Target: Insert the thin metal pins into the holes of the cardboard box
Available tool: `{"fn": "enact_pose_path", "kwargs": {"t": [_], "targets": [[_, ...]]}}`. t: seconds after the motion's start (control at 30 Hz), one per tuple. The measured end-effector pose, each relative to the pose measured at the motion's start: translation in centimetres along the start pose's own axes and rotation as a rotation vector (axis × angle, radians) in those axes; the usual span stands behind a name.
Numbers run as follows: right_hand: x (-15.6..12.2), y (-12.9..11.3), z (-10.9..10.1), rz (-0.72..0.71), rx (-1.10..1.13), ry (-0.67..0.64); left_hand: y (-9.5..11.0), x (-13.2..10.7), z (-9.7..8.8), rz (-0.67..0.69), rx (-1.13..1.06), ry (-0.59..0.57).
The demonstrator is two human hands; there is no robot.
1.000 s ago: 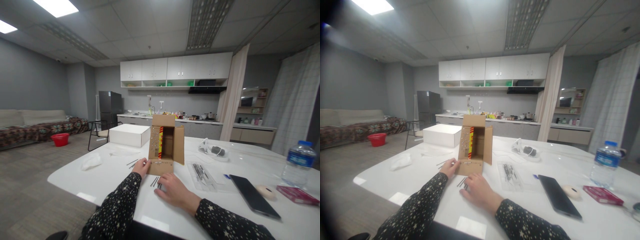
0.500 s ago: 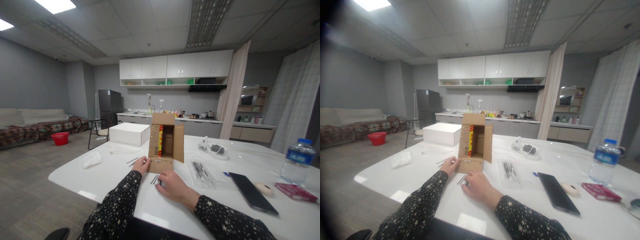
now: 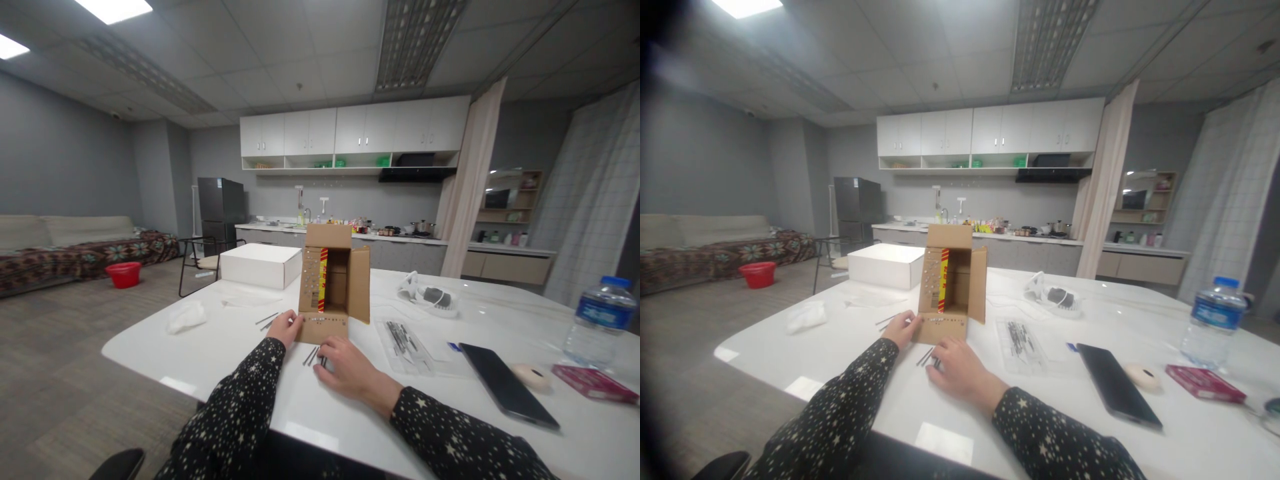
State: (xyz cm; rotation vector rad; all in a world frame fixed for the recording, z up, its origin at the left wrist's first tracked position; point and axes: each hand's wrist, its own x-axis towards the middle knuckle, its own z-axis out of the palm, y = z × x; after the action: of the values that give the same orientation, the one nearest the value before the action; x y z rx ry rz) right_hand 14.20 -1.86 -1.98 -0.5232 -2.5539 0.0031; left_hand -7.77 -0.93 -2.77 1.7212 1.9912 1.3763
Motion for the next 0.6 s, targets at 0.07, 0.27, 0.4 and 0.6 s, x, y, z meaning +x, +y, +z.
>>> {"fn": "enact_pose_path", "kwargs": {"t": [0.07,0.27,0.4,0.6], "targets": [[-0.01,0.0,0.03,-0.001,0.005,0.0,-0.12,0.01,0.04,0.005,-0.002,-0.005],[0.0,-0.13,-0.34,0.008,-0.002,0.013,-0.19,-0.02,0.11,-0.005,-0.009,0.012],[0.01,-0.2,-0.53,0.04,-0.039,0.003,-0.18,-0.01,0.1,-0.006,-0.035,-0.008],[-0.01,-0.22,-0.54,0.053,-0.047,-0.002,-0.21,0.16,0.2,-0.014,-0.016,-0.017]]}}
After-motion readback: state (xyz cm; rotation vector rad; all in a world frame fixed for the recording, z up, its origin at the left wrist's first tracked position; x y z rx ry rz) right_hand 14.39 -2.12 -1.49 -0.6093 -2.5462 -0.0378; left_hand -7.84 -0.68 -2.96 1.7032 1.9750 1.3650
